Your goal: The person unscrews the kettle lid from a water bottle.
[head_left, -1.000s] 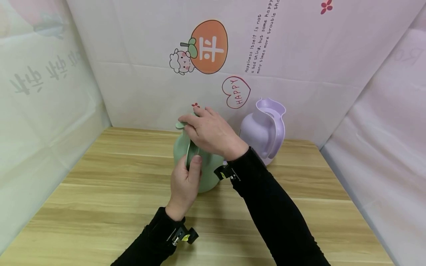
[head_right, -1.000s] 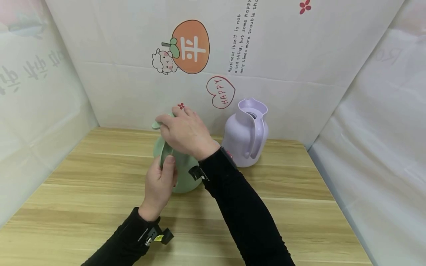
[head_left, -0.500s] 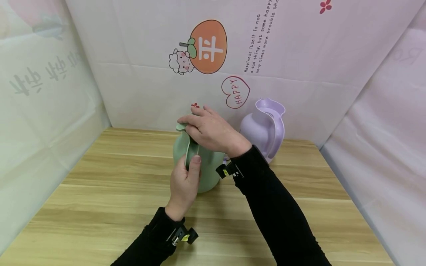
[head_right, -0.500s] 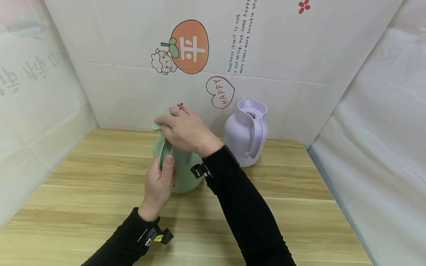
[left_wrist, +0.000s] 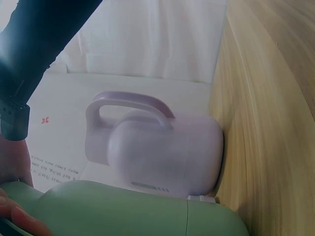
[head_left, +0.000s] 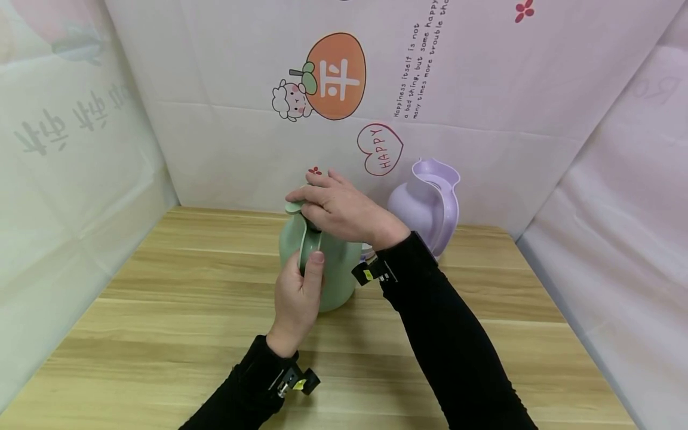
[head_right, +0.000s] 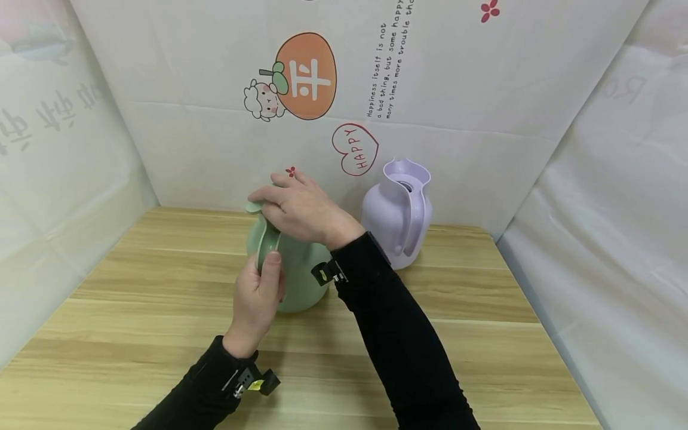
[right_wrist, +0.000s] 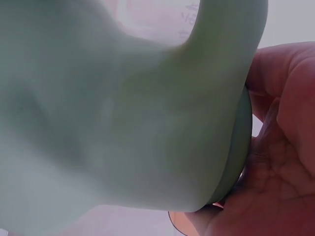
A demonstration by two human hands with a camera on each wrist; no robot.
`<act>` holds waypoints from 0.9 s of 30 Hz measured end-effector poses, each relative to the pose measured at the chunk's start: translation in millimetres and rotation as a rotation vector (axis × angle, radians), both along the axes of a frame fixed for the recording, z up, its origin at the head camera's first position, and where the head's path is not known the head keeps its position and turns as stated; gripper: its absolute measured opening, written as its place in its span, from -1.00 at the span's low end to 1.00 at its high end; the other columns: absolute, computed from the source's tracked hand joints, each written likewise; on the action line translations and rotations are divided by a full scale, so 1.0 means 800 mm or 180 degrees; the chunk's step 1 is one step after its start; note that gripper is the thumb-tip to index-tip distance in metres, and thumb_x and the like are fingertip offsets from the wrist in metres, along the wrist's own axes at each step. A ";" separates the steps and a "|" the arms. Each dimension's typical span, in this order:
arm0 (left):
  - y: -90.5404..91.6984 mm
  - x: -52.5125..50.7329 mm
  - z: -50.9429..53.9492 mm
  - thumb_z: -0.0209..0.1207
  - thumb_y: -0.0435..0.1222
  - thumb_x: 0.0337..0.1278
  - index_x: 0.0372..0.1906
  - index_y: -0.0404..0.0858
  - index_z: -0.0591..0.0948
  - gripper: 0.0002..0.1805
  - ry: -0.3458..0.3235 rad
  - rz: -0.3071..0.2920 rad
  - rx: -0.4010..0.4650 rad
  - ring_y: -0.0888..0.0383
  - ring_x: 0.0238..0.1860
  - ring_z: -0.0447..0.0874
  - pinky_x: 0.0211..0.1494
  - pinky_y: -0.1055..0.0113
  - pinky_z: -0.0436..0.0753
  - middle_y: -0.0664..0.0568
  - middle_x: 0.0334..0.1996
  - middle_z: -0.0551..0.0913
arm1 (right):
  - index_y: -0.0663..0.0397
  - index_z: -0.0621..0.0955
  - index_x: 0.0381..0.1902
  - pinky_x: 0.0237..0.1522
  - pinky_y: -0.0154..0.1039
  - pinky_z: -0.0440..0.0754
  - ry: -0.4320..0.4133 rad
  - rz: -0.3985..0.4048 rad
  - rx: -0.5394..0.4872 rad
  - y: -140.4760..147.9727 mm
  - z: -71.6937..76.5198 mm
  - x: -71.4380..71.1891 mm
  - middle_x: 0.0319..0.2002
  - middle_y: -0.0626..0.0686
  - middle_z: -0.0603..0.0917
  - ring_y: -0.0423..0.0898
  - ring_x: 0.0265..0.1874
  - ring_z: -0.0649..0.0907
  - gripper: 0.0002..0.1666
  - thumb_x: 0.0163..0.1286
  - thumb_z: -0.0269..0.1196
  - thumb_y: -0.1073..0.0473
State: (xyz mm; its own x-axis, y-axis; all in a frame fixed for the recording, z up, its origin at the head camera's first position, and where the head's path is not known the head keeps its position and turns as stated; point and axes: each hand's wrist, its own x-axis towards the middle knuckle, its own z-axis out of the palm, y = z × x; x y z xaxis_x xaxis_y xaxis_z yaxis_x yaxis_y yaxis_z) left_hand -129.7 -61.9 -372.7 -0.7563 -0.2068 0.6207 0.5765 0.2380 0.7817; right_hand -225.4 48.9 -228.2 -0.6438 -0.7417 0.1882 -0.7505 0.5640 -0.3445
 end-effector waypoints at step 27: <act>-0.001 0.000 0.000 0.01 -0.27 0.63 -0.46 -0.18 0.39 -0.64 0.0026 -0.0003 -0.0033 0.24 -0.69 0.27 -0.60 0.33 0.28 0.14 -0.67 0.35 | 0.07 0.35 0.56 0.56 0.04 0.25 0.0319 -0.0937 0.0178 -0.027 0.023 0.029 0.49 0.13 0.45 0.10 0.52 0.38 -0.32 0.71 -0.12 -0.18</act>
State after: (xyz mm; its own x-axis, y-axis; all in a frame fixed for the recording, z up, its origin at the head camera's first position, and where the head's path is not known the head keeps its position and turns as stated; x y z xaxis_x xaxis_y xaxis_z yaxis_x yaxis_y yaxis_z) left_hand -129.7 -62.4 -373.0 -0.7514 -0.1996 0.6289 0.5830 0.2456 0.7745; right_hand -202.6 27.7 -210.2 -0.8127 -0.5372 0.2257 -0.5808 0.7781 -0.2393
